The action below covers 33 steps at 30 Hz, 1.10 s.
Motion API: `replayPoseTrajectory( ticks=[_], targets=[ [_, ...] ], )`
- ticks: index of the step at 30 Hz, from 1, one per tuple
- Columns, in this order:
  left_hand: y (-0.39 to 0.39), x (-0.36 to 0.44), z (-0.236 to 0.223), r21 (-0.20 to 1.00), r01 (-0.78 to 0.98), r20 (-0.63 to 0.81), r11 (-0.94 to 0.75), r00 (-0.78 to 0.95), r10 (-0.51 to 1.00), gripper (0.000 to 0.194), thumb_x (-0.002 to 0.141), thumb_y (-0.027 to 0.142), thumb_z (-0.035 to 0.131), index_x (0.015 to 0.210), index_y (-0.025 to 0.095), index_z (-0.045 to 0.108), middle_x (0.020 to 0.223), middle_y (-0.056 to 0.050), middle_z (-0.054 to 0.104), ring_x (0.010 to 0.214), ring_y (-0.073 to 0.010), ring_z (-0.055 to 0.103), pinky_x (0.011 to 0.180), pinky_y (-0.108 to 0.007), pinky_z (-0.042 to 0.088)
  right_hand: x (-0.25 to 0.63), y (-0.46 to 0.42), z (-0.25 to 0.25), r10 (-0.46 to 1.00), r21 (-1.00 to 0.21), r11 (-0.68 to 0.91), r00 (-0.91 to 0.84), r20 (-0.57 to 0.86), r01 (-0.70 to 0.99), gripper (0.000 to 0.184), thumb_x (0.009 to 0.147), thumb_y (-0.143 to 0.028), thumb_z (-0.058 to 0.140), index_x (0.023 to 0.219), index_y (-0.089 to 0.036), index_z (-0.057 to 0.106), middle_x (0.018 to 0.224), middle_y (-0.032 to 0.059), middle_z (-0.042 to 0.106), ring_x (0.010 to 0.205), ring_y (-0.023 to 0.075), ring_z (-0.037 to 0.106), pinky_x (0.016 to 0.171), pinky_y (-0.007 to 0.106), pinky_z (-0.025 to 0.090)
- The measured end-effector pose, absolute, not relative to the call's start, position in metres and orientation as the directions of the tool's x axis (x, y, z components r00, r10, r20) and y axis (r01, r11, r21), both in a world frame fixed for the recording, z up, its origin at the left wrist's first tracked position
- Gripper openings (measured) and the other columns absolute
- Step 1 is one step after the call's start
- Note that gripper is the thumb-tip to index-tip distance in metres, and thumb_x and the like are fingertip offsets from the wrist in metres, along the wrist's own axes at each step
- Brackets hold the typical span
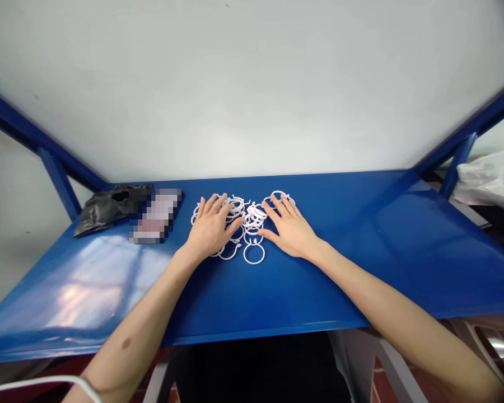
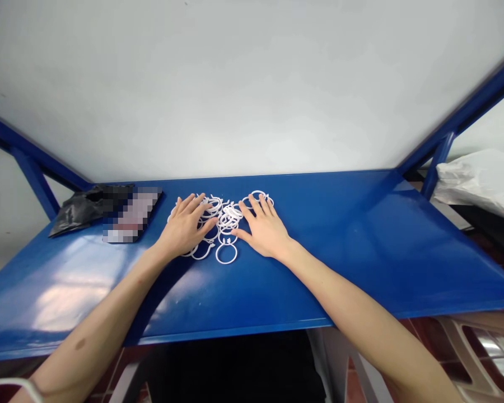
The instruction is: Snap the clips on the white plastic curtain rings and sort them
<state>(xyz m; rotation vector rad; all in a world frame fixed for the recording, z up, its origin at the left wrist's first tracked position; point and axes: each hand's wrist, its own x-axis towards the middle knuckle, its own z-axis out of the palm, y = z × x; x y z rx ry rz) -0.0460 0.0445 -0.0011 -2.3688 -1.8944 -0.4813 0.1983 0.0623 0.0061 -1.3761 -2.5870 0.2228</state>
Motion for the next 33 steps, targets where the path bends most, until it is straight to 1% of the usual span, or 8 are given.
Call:
replayPoseTrajectory(
  ticks=[3,6,10,12,17,22,29,33],
  targets=[
    [0.043,-0.045,0.001,0.121,0.963,0.282,-0.242,0.2,0.938,0.057,0.1,0.054,0.046,0.143,0.017,0.053,0.16,-0.014,0.041,0.152,-0.0361,0.031,0.126,-0.06,0.019,0.198,0.063,0.006,0.842,-0.215,0.539,-0.522,0.135,0.815,0.085,0.098,-0.074,0.03,0.161,-0.017,0.029,0.17,0.0134,0.018,0.158,0.0357,0.007,0.128,0.055,0.013],
    [0.04,-0.043,0.002,0.122,0.951,0.231,-0.286,0.253,0.94,0.068,0.099,0.063,0.044,0.151,0.019,0.045,0.164,-0.012,0.035,0.154,-0.0351,0.026,0.127,-0.058,0.018,0.198,0.063,0.005,0.855,-0.214,0.518,-0.5,0.138,0.828,0.082,0.099,-0.072,0.029,0.16,-0.017,0.032,0.17,0.0126,0.019,0.157,0.0359,0.007,0.127,0.056,0.013],
    [0.035,-0.04,0.002,0.123,0.93,0.155,-0.346,0.327,0.932,0.097,0.083,0.082,0.052,0.157,0.021,0.035,0.168,-0.012,0.026,0.156,-0.0378,0.017,0.128,-0.06,0.011,0.199,0.064,0.004,0.851,-0.235,0.524,-0.514,0.107,0.819,0.082,0.099,-0.07,0.033,0.161,-0.017,0.03,0.17,0.0124,0.017,0.157,0.0367,0.009,0.128,0.056,0.012],
    [0.034,-0.04,0.002,0.127,0.926,0.145,-0.355,0.336,0.931,0.103,0.08,0.083,0.055,0.159,0.021,0.032,0.168,-0.012,0.026,0.156,-0.0384,0.016,0.128,-0.06,0.008,0.199,0.064,0.004,0.849,-0.246,0.526,-0.519,0.096,0.814,0.082,0.099,-0.07,0.034,0.161,-0.016,0.029,0.17,0.0127,0.016,0.157,0.0374,0.009,0.128,0.056,0.012],
    [0.035,-0.043,0.003,0.137,0.93,0.147,-0.341,0.321,0.936,0.078,0.093,0.06,0.053,0.157,0.02,0.036,0.167,-0.011,0.029,0.156,-0.0357,0.019,0.128,-0.057,0.012,0.199,0.065,0.003,0.843,-0.257,0.536,-0.528,0.103,0.804,0.081,0.099,-0.071,0.031,0.161,-0.018,0.031,0.17,0.0115,0.019,0.157,0.0369,0.01,0.127,0.057,0.014],
    [0.038,-0.044,0.003,0.157,0.927,0.134,-0.34,0.321,0.938,0.064,0.095,0.036,0.048,0.155,0.017,0.038,0.166,-0.011,0.031,0.156,-0.0342,0.021,0.128,-0.056,0.016,0.201,0.064,0.001,0.815,-0.267,0.577,-0.569,0.114,0.772,0.08,0.1,-0.07,0.031,0.161,-0.019,0.03,0.17,0.0118,0.019,0.157,0.0364,0.01,0.126,0.058,0.017],
    [0.038,-0.046,0.008,0.196,0.914,0.105,-0.355,0.341,0.934,0.069,0.09,0.026,0.047,0.157,0.017,0.036,0.167,-0.011,0.028,0.156,-0.0338,0.019,0.128,-0.058,0.015,0.2,0.062,0.003,0.739,-0.275,0.665,-0.665,0.109,0.694,0.084,0.097,-0.075,0.03,0.162,-0.023,0.026,0.17,0.0101,0.019,0.157,0.0346,0.011,0.127,0.055,0.019],
    [0.04,-0.052,0.011,0.223,0.903,0.108,-0.368,0.352,0.93,0.067,0.093,0.03,0.044,0.158,0.023,0.034,0.168,-0.007,0.025,0.157,-0.0326,0.016,0.128,-0.058,0.013,0.2,0.061,0.007,0.825,-0.209,0.565,-0.546,0.149,0.798,0.083,0.099,-0.073,0.024,0.161,-0.018,0.029,0.168,0.0137,0.025,0.156,0.0358,0.016,0.127,0.055,0.016]
  ],
)
